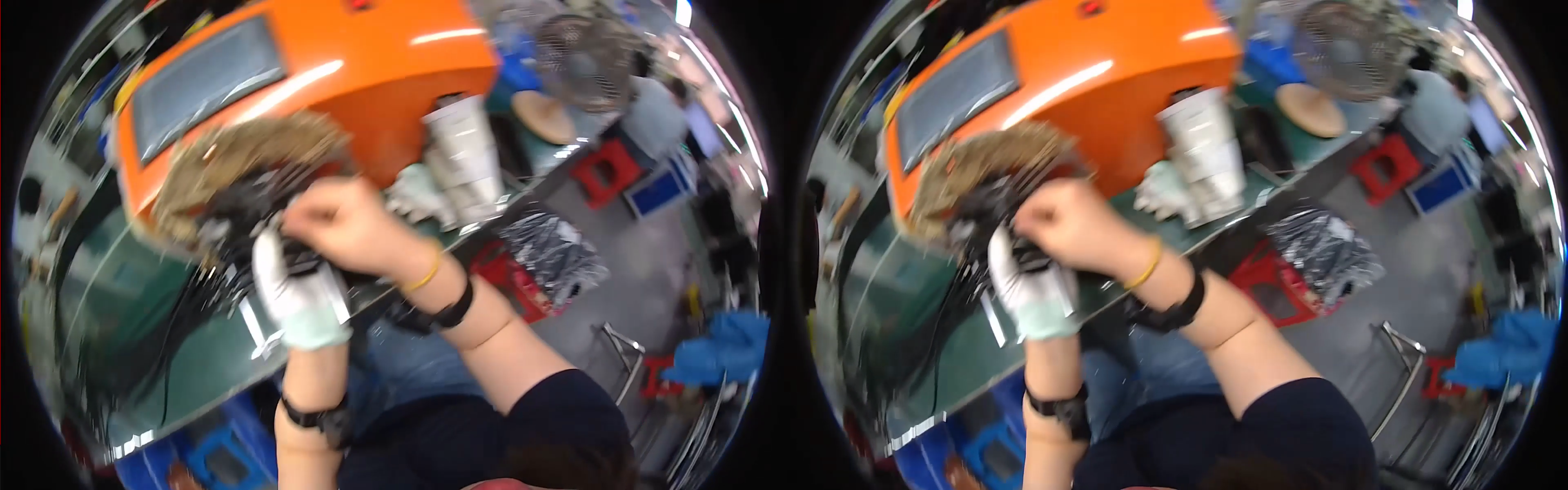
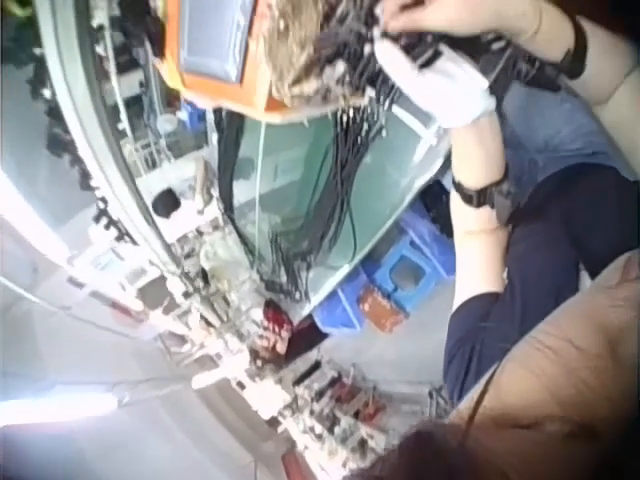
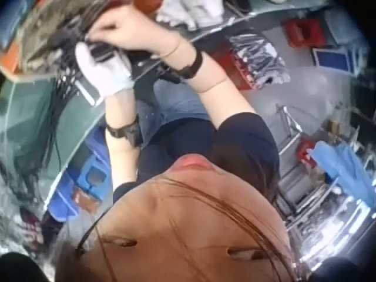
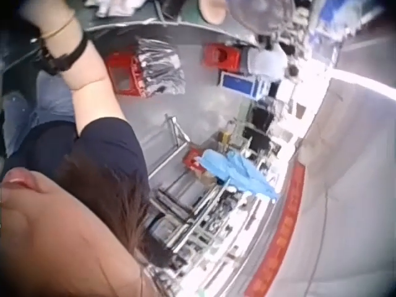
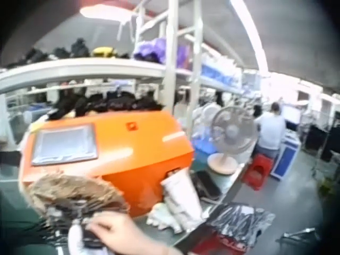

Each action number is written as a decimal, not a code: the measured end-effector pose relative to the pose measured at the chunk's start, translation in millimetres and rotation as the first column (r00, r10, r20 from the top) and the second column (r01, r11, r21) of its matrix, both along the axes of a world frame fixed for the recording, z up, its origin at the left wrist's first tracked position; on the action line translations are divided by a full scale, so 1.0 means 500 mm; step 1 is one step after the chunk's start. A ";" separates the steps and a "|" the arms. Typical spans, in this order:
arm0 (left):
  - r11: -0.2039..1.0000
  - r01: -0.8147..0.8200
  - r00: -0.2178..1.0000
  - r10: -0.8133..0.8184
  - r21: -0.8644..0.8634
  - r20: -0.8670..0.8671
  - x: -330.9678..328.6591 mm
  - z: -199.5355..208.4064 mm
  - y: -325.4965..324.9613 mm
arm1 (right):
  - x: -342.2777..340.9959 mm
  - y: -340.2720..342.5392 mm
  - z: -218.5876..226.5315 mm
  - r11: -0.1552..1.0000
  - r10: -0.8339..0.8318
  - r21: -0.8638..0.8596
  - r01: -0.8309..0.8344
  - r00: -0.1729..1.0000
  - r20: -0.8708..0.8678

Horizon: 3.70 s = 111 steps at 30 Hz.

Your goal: The person picks up a cable and a strap, winds the cable around the metal rods of a machine, and secures the coiled cable with the strap by hand. This process is repeated for additional cables and straps.

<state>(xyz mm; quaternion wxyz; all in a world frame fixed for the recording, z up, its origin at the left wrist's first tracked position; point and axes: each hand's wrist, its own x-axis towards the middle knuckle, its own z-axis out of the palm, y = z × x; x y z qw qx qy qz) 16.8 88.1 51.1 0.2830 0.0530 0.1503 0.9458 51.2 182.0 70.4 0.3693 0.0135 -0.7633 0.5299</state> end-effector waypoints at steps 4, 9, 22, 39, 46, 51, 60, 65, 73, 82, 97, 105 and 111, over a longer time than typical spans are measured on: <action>0.996 0.030 0.999 -0.034 -0.085 -0.043 0.058 -0.008 -0.061 | 0.084 -0.021 -0.020 0.970 0.035 0.240 -0.020 0.998 -0.056; 0.939 0.188 0.889 -0.287 -0.287 -0.358 0.124 -0.052 -0.218 | 0.184 -0.101 0.022 0.930 0.138 0.359 -0.075 0.979 -0.153; 0.565 -0.149 0.106 -0.807 -0.812 -0.581 0.123 -0.172 -0.377 | 0.196 -0.237 -0.094 0.765 0.313 0.601 -0.231 0.949 -0.035; 0.558 0.677 0.649 -0.760 -0.479 0.031 0.128 -0.133 -0.398 | 0.218 -0.216 -0.084 0.872 0.462 -0.112 -0.477 0.725 0.511; 0.539 0.552 0.716 -0.697 -0.637 0.030 0.127 -0.116 -0.407 | 0.258 -0.271 -0.125 0.858 0.293 0.245 -0.452 0.822 0.489; 0.570 0.720 0.644 -0.761 -0.395 0.077 0.106 -0.113 -0.400 | 0.278 -0.255 -0.123 0.892 0.411 0.082 -0.445 0.873 0.262; 0.326 0.862 0.466 -0.811 -0.389 0.354 0.073 -0.142 -0.385 | 0.290 -0.238 -0.129 0.779 0.588 0.141 -0.611 0.790 0.172; 0.498 0.285 0.240 -0.865 -0.819 -0.442 0.122 -0.145 -0.348 | 0.269 -0.219 -0.091 0.587 0.417 0.655 -0.476 0.871 0.260; 0.389 0.175 -0.117 -0.904 -0.904 -0.411 0.115 -0.072 -0.322 | 0.243 -0.200 -0.144 0.424 0.859 -0.813 -0.400 0.463 0.220; 0.401 0.602 0.638 -0.762 -0.691 0.113 0.114 -0.127 -0.334 | 0.212 -0.180 -0.191 0.884 0.468 -0.075 -0.462 0.867 0.170; 0.216 -0.818 0.430 -0.386 -0.533 -0.816 0.117 -0.360 -0.400 | 0.175 -0.307 -0.251 0.507 0.713 -0.827 -0.244 0.657 0.243; -0.261 -0.894 0.380 -0.872 -0.365 -0.309 0.166 -0.340 -0.585 | 0.100 -0.360 -0.460 0.271 0.962 -0.925 -0.265 0.080 0.259; -0.640 -0.748 0.565 -0.752 -0.173 0.340 0.178 -0.363 -0.842 | 0.149 -0.264 -0.290 0.470 0.877 -0.565 -0.678 0.288 0.384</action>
